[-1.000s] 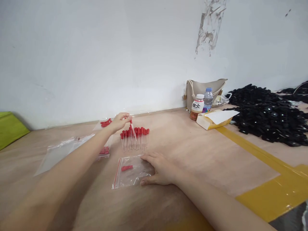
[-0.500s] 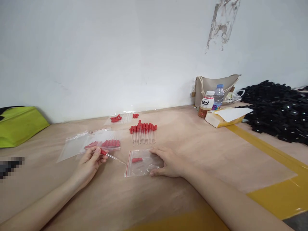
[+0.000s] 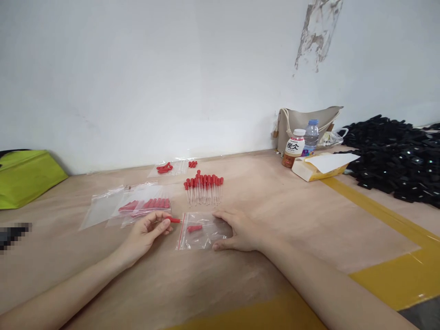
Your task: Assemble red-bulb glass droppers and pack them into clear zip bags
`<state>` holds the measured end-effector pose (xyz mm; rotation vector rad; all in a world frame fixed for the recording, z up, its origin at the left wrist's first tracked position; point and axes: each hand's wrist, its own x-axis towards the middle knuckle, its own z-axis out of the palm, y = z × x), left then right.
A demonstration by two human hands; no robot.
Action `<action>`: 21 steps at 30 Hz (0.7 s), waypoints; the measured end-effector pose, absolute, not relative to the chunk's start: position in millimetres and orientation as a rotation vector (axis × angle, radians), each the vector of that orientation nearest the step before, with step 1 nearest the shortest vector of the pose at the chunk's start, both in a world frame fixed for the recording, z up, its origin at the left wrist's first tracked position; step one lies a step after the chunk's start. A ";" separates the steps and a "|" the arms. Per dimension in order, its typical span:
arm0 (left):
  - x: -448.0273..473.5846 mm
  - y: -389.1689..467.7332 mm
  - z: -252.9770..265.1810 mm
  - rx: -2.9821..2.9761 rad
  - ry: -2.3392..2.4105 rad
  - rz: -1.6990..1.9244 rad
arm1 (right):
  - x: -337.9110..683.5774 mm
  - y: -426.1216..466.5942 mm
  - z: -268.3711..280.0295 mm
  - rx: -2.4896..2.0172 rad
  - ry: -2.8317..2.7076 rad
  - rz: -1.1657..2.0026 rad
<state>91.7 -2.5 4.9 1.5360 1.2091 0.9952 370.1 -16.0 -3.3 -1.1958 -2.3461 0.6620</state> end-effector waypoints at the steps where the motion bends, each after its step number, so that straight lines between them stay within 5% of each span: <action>1: 94.1 -1.7 5.2 1.623 1.213 0.943 | 369.9 -16.1 -3.1 -1.196 -2.343 0.662; 21: 113.8 7.7 -6.5 2.254 1.244 0.727 | 371.4 -13.1 -10.2 -1.153 -2.323 0.619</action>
